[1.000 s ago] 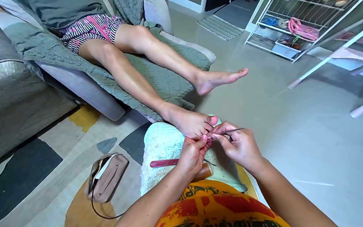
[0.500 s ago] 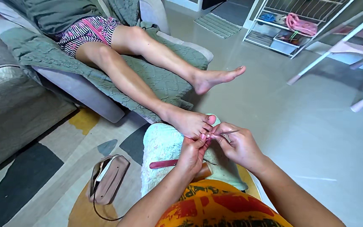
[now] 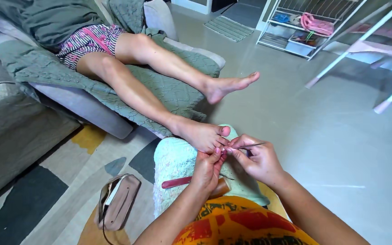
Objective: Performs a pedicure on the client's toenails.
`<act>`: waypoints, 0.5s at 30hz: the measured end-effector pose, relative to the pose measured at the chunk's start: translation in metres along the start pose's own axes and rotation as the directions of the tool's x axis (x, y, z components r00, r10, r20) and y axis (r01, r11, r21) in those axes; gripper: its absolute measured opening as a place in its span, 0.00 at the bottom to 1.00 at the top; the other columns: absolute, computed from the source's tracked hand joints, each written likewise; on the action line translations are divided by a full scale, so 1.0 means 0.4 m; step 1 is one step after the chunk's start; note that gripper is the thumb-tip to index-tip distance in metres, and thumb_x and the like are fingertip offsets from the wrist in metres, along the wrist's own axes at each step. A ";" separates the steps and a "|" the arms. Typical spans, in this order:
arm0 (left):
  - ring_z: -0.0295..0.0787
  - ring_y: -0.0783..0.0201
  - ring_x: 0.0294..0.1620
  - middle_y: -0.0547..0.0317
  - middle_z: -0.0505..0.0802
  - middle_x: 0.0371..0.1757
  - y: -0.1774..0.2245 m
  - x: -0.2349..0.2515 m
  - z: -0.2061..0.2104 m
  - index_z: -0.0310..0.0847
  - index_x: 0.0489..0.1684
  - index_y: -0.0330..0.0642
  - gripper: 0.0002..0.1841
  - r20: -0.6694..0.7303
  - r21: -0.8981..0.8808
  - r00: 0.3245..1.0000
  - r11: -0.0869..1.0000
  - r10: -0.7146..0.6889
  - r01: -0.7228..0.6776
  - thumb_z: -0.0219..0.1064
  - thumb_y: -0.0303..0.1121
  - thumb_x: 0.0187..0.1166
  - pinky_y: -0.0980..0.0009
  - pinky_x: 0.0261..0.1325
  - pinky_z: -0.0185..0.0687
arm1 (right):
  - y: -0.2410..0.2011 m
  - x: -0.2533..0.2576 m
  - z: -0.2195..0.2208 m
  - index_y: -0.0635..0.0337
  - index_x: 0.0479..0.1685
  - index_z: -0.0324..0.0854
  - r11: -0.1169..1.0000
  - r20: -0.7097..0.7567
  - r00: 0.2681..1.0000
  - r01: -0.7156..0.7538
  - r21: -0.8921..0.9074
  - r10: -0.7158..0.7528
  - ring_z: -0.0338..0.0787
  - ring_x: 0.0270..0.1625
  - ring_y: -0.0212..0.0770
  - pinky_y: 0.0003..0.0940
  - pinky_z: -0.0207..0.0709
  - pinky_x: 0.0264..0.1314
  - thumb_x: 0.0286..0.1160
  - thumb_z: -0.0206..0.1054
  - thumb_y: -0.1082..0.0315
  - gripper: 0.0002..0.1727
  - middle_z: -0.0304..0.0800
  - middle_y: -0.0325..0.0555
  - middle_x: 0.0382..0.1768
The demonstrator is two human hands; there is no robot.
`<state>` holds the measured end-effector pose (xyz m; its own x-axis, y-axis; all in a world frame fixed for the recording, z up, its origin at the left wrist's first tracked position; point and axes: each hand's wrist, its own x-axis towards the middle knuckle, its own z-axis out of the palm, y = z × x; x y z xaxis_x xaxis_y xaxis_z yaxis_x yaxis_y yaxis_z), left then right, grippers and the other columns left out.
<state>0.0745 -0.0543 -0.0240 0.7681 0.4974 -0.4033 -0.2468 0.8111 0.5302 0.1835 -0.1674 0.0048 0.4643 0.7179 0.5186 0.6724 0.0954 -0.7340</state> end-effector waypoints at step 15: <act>0.93 0.59 0.40 0.48 0.91 0.41 0.009 0.000 -0.007 0.68 0.55 0.35 0.11 0.010 -0.020 1.000 1.000 -0.022 0.022 0.55 0.12 0.81 0.65 0.52 0.91 | -0.010 -0.044 0.057 0.64 0.36 0.87 0.999 -0.206 0.978 -0.011 0.050 0.021 0.94 0.47 0.29 0.21 0.88 0.49 0.73 0.72 0.73 0.03 0.95 0.46 0.43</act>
<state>0.0721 -0.0507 -0.0242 0.7793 0.4764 -0.4070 -0.2419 0.8279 0.5060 0.1598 -0.1647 -0.0114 0.5867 0.5625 0.5825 0.6378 0.1222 -0.7604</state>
